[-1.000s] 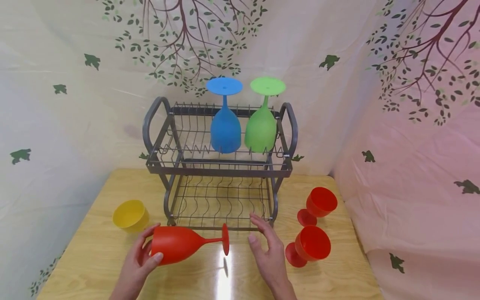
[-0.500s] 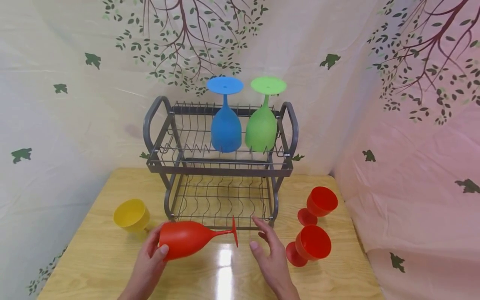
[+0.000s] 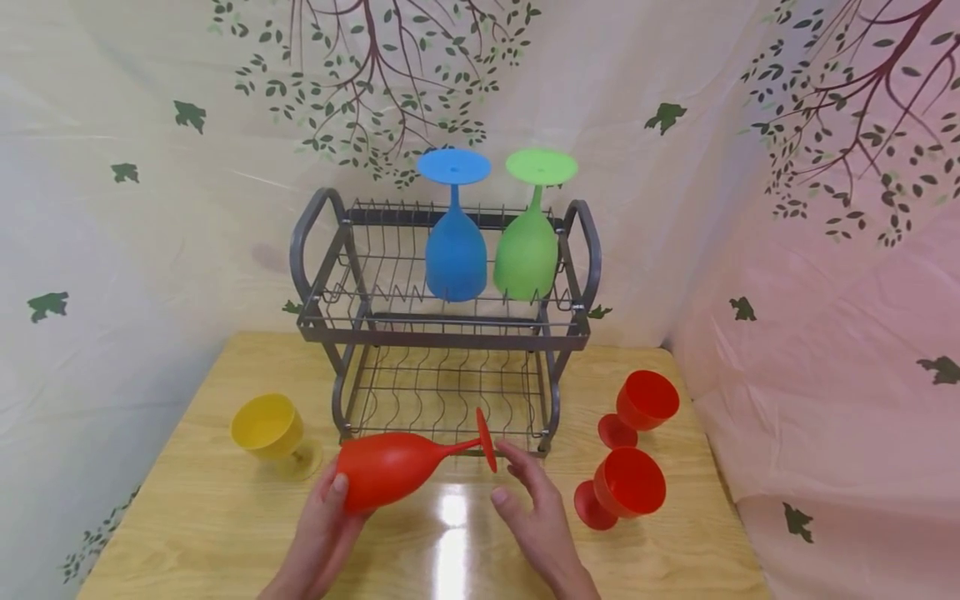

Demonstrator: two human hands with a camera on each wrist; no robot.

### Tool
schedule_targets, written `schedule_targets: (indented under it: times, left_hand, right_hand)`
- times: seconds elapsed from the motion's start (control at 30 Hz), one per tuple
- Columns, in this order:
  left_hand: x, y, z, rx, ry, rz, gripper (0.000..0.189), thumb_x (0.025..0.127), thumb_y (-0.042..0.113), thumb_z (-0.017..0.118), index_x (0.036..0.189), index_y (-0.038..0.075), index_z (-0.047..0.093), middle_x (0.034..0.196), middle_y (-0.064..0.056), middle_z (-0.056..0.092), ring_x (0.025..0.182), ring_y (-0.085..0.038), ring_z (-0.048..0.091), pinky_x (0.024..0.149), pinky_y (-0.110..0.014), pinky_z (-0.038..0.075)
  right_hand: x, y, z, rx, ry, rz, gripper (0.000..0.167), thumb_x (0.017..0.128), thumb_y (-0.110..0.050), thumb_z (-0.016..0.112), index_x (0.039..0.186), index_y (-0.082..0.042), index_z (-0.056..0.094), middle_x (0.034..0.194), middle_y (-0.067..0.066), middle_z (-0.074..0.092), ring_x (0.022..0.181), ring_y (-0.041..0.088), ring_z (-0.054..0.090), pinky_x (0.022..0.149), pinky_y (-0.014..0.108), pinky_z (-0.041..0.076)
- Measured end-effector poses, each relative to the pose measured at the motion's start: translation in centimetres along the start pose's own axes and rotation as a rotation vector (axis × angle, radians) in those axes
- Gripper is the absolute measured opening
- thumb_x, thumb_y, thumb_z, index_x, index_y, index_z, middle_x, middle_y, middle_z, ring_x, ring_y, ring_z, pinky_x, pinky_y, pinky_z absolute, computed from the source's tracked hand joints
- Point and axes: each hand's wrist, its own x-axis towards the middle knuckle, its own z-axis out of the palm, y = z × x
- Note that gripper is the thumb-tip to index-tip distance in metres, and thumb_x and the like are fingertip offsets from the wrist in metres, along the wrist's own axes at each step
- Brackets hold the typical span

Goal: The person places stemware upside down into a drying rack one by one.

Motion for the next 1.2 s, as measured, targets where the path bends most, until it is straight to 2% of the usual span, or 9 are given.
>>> schedule_targets:
  times: [0.1, 0.27, 0.33, 0.5, 0.67, 0.77, 0.87, 1.03, 1.2]
  left_hand:
    - [0.2, -0.7, 0.5, -0.061, -0.05, 0.015, 0.036, 0.111, 0.024, 0.049, 0.146, 0.023, 0.046, 0.144, 0.0, 0.054, 0.132, -0.018, 0.055, 0.112, -0.037, 0.046]
    - [0.3, -1.8, 1.3, -0.106, -0.061, 0.002, 0.033, 0.111, 0.03, 0.047, 0.143, 0.024, 0.051, 0.141, 0.0, 0.056, 0.13, -0.02, 0.056, 0.111, -0.041, 0.048]
    - [0.3, -2.2, 1.6, -0.115, -0.074, -0.002, 0.032, 0.111, 0.032, 0.046, 0.142, 0.025, 0.052, 0.14, 0.001, 0.058, 0.129, -0.019, 0.057, 0.11, -0.04, 0.049]
    - [0.2, -2.8, 2.3, -0.138, -0.105, 0.009, 0.033, 0.111, 0.032, 0.044, 0.142, 0.024, 0.054, 0.14, 0.0, 0.059, 0.129, -0.02, 0.057, 0.111, -0.041, 0.048]
    - [0.4, -2.8, 2.9, -0.165, -0.113, 0.006, 0.034, 0.111, 0.032, 0.045, 0.142, 0.023, 0.056, 0.139, -0.001, 0.06, 0.128, -0.02, 0.058, 0.11, -0.039, 0.048]
    - [0.4, -2.8, 3.2, -0.185, -0.101, -0.01, 0.034, 0.111, 0.032, 0.046, 0.141, 0.023, 0.057, 0.138, -0.001, 0.061, 0.128, -0.019, 0.058, 0.111, -0.039, 0.047]
    - [0.2, -2.9, 3.4, -0.202, -0.085, -0.037, 0.033, 0.111, 0.032, 0.045, 0.141, 0.023, 0.058, 0.139, -0.002, 0.06, 0.129, -0.02, 0.058, 0.113, -0.04, 0.045]
    - [0.1, -2.9, 3.6, -0.179, -0.054, -0.068, 0.035, 0.112, 0.032, 0.045, 0.143, 0.02, 0.054, 0.142, -0.004, 0.057, 0.133, -0.022, 0.055, 0.116, -0.04, 0.042]
    - [0.3, -3.0, 3.5, -0.08, -0.032, -0.046, 0.037, 0.111, 0.028, 0.047, 0.146, 0.016, 0.05, 0.143, -0.002, 0.056, 0.134, -0.02, 0.053, 0.116, -0.032, 0.041]
  right_hand:
    - [-0.1, -0.2, 0.5, -0.011, 0.003, 0.081, 0.049, 0.098, -0.006, 0.067, 0.145, -0.011, 0.057, 0.147, 0.007, 0.06, 0.129, 0.019, 0.059, 0.108, 0.034, 0.048]
    - [-0.3, -0.6, 0.9, -0.021, -0.035, 0.158, 0.049, 0.1, -0.016, 0.066, 0.148, -0.019, 0.056, 0.149, -0.001, 0.058, 0.134, 0.034, 0.056, 0.11, 0.055, 0.046]
    - [-0.4, -0.7, 1.1, -0.028, -0.034, 0.158, 0.048, 0.099, -0.016, 0.066, 0.146, -0.022, 0.057, 0.147, -0.003, 0.06, 0.133, 0.031, 0.057, 0.109, 0.05, 0.048]
    - [-0.5, -1.4, 1.6, 0.014, -0.027, 0.115, 0.048, 0.098, -0.008, 0.066, 0.144, -0.012, 0.057, 0.144, 0.004, 0.062, 0.129, 0.015, 0.059, 0.107, 0.029, 0.048]
    - [-0.2, -2.1, 2.4, 0.057, -0.015, 0.051, 0.05, 0.095, -0.006, 0.067, 0.144, -0.004, 0.057, 0.142, 0.012, 0.063, 0.128, 0.014, 0.06, 0.108, 0.028, 0.047]
    - [-0.1, -2.3, 2.9, 0.064, -0.027, -0.026, 0.051, 0.095, -0.006, 0.066, 0.145, -0.004, 0.056, 0.141, 0.013, 0.063, 0.129, 0.017, 0.06, 0.11, 0.031, 0.047]
    - [-0.2, -2.4, 3.3, 0.08, -0.025, -0.054, 0.053, 0.095, -0.004, 0.066, 0.147, -0.008, 0.055, 0.142, 0.008, 0.063, 0.129, 0.017, 0.06, 0.109, 0.031, 0.047]
    - [-0.1, -3.0, 3.8, 0.105, 0.021, 0.023, 0.052, 0.093, -0.001, 0.07, 0.142, -0.014, 0.059, 0.141, 0.0, 0.064, 0.129, 0.015, 0.06, 0.109, 0.032, 0.047]
    - [0.2, -3.7, 4.2, 0.107, 0.078, 0.166, 0.046, 0.094, -0.01, 0.074, 0.138, -0.016, 0.062, 0.136, -0.006, 0.066, 0.128, 0.016, 0.06, 0.11, 0.036, 0.047]
